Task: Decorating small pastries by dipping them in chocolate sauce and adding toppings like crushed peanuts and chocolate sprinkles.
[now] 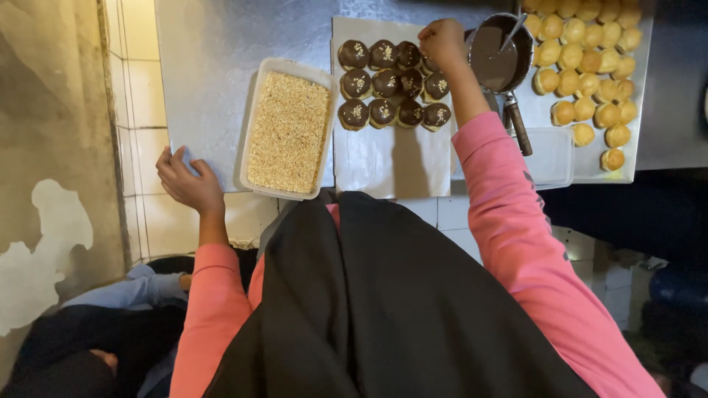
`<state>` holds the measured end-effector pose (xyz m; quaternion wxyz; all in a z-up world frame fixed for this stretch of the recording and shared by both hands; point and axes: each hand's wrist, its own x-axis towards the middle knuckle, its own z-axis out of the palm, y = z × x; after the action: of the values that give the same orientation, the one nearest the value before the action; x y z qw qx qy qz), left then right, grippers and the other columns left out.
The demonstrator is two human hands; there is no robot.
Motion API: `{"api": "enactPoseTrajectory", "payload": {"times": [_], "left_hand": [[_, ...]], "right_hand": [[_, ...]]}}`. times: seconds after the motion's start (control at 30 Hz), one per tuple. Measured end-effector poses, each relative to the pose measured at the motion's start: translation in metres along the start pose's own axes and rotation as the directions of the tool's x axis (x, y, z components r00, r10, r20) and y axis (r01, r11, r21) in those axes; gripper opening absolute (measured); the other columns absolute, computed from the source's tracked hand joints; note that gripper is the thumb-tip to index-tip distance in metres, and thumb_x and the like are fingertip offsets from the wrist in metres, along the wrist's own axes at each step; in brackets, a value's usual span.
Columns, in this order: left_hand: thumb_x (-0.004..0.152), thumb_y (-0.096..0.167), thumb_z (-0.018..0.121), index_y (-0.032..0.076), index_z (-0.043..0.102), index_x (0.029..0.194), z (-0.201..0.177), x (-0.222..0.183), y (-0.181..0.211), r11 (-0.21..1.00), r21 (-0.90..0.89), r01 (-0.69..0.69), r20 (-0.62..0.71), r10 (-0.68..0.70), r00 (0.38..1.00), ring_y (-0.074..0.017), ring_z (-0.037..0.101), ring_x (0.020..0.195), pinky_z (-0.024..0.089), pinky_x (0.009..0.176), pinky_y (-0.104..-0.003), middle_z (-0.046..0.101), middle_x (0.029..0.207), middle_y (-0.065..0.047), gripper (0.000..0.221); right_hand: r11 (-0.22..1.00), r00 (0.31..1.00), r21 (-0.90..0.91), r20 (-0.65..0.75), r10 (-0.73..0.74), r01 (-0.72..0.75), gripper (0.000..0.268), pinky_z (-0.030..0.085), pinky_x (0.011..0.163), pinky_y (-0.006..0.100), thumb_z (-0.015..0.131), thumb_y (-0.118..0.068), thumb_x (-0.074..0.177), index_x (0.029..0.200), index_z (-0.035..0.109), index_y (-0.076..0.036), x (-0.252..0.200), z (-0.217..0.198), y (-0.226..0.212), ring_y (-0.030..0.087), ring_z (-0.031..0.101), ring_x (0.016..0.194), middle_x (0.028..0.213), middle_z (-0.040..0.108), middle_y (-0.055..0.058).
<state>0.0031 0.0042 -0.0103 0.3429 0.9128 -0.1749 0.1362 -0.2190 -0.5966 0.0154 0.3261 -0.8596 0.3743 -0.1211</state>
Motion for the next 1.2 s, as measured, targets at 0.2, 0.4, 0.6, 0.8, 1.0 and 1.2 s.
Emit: {"api": "enactPoseTrajectory", "payload": {"times": [0.2, 0.4, 0.6, 0.8, 1.0, 1.2], "left_hand": [[0.087, 0.002, 0.061, 0.006, 0.069, 0.116, 0.001, 0.001, 0.001, 1.0, -0.004, 0.015, -0.005, -0.015, 1.0, -0.0329, 0.057, 0.124, 0.044, 0.1, -0.049, 0.058, 0.137, -0.011, 0.031], [0.089, 0.002, 0.061, 0.007, 0.068, 0.119, 0.001, 0.001, 0.001, 1.0, -0.001, 0.013, 0.004, -0.013, 1.0, -0.0313, 0.058, 0.123, 0.044, 0.1, -0.048, 0.058, 0.138, -0.011, 0.031], [0.091, 0.002, 0.061, 0.005, 0.066, 0.12, 0.0, 0.002, 0.001, 1.0, 0.031, 0.001, 0.019, -0.002, 1.0, -0.0335, 0.055, 0.124, 0.044, 0.101, -0.049, 0.056, 0.138, -0.013, 0.03], [0.088, 0.003, 0.061, 0.004, 0.066, 0.121, -0.002, 0.003, 0.004, 1.0, 0.021, 0.01, 0.025, -0.01, 1.0, -0.0349, 0.054, 0.125, 0.044, 0.101, -0.05, 0.055, 0.136, -0.014, 0.033], [0.09, 0.003, 0.061, 0.004, 0.066, 0.12, -0.006, 0.004, 0.009, 1.0, 0.013, 0.01, 0.036, -0.011, 0.999, -0.0346, 0.054, 0.125, 0.044, 0.102, -0.05, 0.055, 0.136, -0.014, 0.031], [0.089, 0.003, 0.061, 0.005, 0.066, 0.119, -0.002, 0.002, 0.004, 1.0, 0.03, 0.006, 0.024, -0.007, 1.0, -0.0337, 0.055, 0.124, 0.044, 0.101, -0.05, 0.056, 0.135, -0.013, 0.031]], "right_hand": [[0.975, 0.991, -0.182, -0.015, -0.13, 0.125, 0.009, 0.057, 0.061, 0.032, 0.079, -0.002, 0.076, 0.084, 0.08, -0.004, 0.008, 0.001, 0.004, 0.021, 0.072, 0.062, 0.071, 0.073, 0.014], [0.925, 0.983, -0.334, 0.03, -0.179, 0.179, 0.01, 0.056, 0.059, 0.034, 0.079, -0.001, 0.067, 0.077, 0.079, -0.002, -0.003, 0.003, -0.016, 0.025, 0.069, 0.059, 0.068, 0.071, 0.015], [0.995, 1.0, -0.097, 0.018, -0.013, 0.015, 0.006, 0.055, 0.059, 0.03, 0.073, 0.003, 0.082, 0.086, 0.078, 0.0, -0.014, 0.007, -0.076, 0.017, 0.071, 0.063, 0.07, 0.073, 0.011], [0.759, 0.931, 0.622, 0.359, -0.061, -0.191, 0.015, 0.065, 0.08, 0.027, 0.069, 0.002, 0.092, 0.106, 0.073, 0.004, -0.079, 0.022, -0.235, 0.017, 0.077, 0.084, 0.095, 0.078, 0.013], [0.838, 0.808, 0.076, 0.235, -0.541, 0.54, 0.021, 0.06, 0.077, 0.038, 0.07, -0.002, 0.089, 0.107, 0.08, -0.005, -0.163, 0.129, -0.276, 0.028, 0.075, 0.083, 0.094, 0.077, 0.017], [0.915, 0.848, 0.193, 0.347, -0.401, 0.354, 0.02, 0.059, 0.072, 0.036, 0.072, -0.005, 0.086, 0.105, 0.079, -0.003, -0.175, 0.133, -0.287, 0.025, 0.076, 0.077, 0.09, 0.077, 0.017]]}}
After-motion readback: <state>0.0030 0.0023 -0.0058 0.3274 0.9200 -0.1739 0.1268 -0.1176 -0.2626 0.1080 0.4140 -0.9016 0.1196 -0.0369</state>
